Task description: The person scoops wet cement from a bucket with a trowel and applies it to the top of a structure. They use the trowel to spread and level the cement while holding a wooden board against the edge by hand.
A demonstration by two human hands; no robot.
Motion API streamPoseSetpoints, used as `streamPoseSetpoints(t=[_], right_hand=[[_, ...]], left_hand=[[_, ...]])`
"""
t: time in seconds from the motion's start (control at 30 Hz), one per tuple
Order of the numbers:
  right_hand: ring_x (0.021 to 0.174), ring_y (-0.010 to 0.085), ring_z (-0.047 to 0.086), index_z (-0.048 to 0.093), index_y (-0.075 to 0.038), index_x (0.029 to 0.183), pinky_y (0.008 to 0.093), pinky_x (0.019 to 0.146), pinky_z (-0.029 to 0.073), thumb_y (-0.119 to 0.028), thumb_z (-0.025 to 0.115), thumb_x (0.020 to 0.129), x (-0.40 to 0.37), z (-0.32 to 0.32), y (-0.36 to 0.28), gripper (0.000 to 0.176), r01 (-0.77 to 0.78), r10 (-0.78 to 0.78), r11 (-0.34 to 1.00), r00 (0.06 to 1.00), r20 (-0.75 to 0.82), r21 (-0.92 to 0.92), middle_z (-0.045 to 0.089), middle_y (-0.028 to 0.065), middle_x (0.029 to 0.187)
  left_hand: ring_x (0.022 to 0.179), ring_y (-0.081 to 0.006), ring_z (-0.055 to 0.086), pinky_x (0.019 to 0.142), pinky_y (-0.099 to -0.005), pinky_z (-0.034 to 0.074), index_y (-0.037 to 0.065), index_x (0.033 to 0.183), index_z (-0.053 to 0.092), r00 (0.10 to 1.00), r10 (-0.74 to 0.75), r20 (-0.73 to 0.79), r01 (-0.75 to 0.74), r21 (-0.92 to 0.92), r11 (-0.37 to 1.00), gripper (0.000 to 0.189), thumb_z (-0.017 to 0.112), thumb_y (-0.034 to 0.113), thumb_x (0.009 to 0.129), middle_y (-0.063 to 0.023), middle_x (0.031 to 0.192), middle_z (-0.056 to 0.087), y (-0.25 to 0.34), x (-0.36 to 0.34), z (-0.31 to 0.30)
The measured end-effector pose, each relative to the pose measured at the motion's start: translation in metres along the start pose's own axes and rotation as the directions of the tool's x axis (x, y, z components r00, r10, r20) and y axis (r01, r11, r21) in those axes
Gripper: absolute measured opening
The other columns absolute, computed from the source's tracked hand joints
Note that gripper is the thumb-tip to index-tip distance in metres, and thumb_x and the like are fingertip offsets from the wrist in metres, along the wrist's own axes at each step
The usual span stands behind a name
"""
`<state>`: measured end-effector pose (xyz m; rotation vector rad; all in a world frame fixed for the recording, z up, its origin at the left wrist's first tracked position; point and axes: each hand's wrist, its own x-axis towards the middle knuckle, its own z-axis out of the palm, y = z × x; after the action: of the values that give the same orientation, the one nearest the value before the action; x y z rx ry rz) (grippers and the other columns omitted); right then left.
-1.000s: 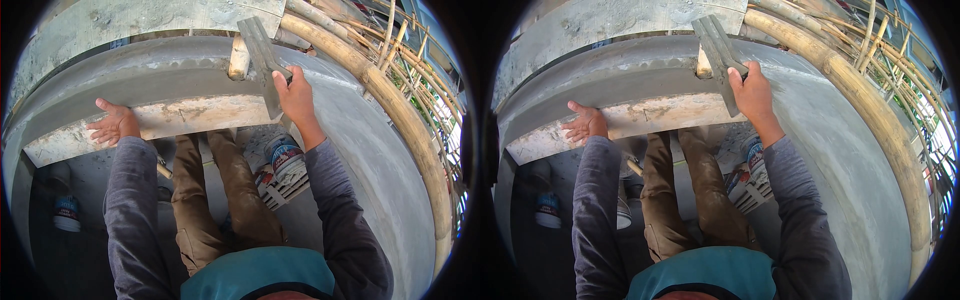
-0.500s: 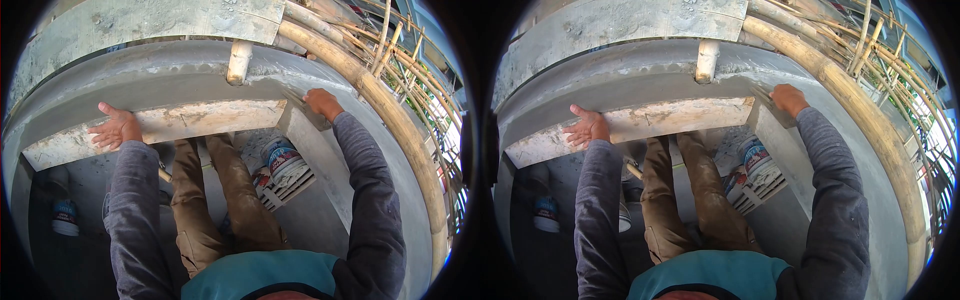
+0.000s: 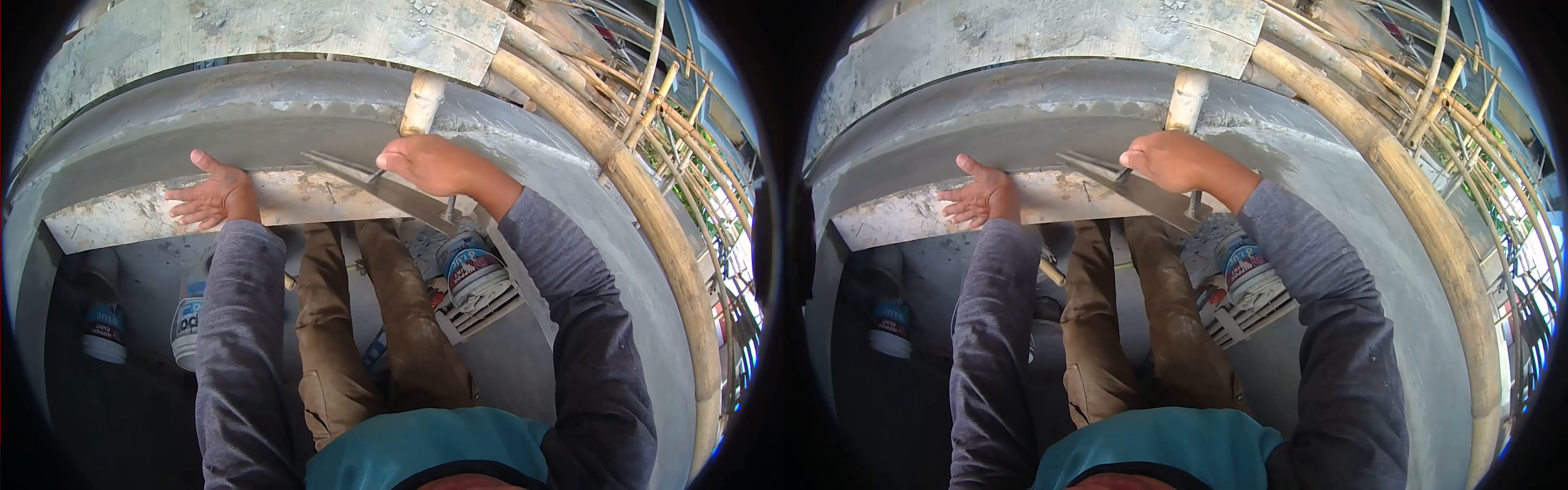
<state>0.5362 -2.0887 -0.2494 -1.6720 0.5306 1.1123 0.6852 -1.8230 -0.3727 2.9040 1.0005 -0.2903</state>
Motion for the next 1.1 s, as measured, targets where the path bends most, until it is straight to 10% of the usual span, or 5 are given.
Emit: streamPoseSetpoints(t=[0.33,0.63,0.97,1.03,1.1], right_hand=[[0.095,0.0379,0.063,0.063,0.001,0.100,0.0463,0.084,0.047,-0.041,0.035,0.102,0.059,0.002,0.088,0.051,-0.459,0.505,0.845,0.854,0.126,-0.274,0.066,0.0227,0.100],[0.094,0.0355,0.065,0.065,0.000,0.110,0.0427,0.082,0.048,-0.045,0.049,0.097,-0.034,-0.021,0.028,0.049,-0.094,0.096,0.995,0.970,-0.225,0.021,0.068,0.0224,0.097],[0.055,0.0097,0.052,0.059,0.001,0.107,0.0262,0.051,0.043,-0.039,0.065,0.093,-0.108,0.070,0.047,0.042,-0.141,0.629,0.709,0.570,-0.529,0.691,0.058,0.0038,0.071],[0.051,0.0046,0.048,0.056,-0.001,0.109,0.0206,0.045,0.039,-0.036,0.064,0.094,-0.123,0.096,0.045,0.039,-0.001,0.658,0.611,0.557,-0.507,0.791,0.053,-0.0012,0.069],[0.052,0.0050,0.048,0.054,-0.002,0.108,0.0215,0.046,0.041,-0.030,0.066,0.094,-0.134,0.119,0.055,0.034,0.063,0.682,0.521,0.569,-0.459,0.851,0.052,-0.0019,0.069]], left_hand=[[0.148,-0.0449,-0.003,0.116,-0.0589,0.002,0.010,0.156,0.004,1.000,-0.002,0.013,0.002,-0.025,1.000,0.114,0.027,0.089,0.079,-0.0288,0.159,0.002,0.000,0.003,0.003],[0.148,-0.0448,-0.002,0.115,-0.0598,0.002,0.009,0.156,0.004,1.000,0.010,0.009,-0.009,-0.046,0.999,0.115,0.028,0.090,0.078,-0.0289,0.159,0.003,0.000,0.001,0.002],[0.148,-0.0459,0.002,0.115,-0.0600,0.004,0.020,0.157,0.011,0.997,0.042,-0.061,-0.048,-0.090,0.995,0.103,0.034,0.085,0.082,-0.0254,0.160,0.008,-0.015,0.003,0.007],[0.147,-0.0482,0.001,0.115,-0.0609,0.006,0.025,0.149,0.038,0.829,0.551,-0.096,-0.560,-0.142,0.816,0.074,0.052,0.066,0.089,-0.0251,0.159,0.015,-0.027,-0.032,-0.023],[0.146,-0.0494,0.005,0.115,-0.0618,0.010,0.029,0.129,0.063,0.347,0.937,-0.030,-0.923,-0.186,0.336,0.046,0.070,0.043,0.086,-0.0169,0.157,0.029,-0.032,-0.075,-0.055]])
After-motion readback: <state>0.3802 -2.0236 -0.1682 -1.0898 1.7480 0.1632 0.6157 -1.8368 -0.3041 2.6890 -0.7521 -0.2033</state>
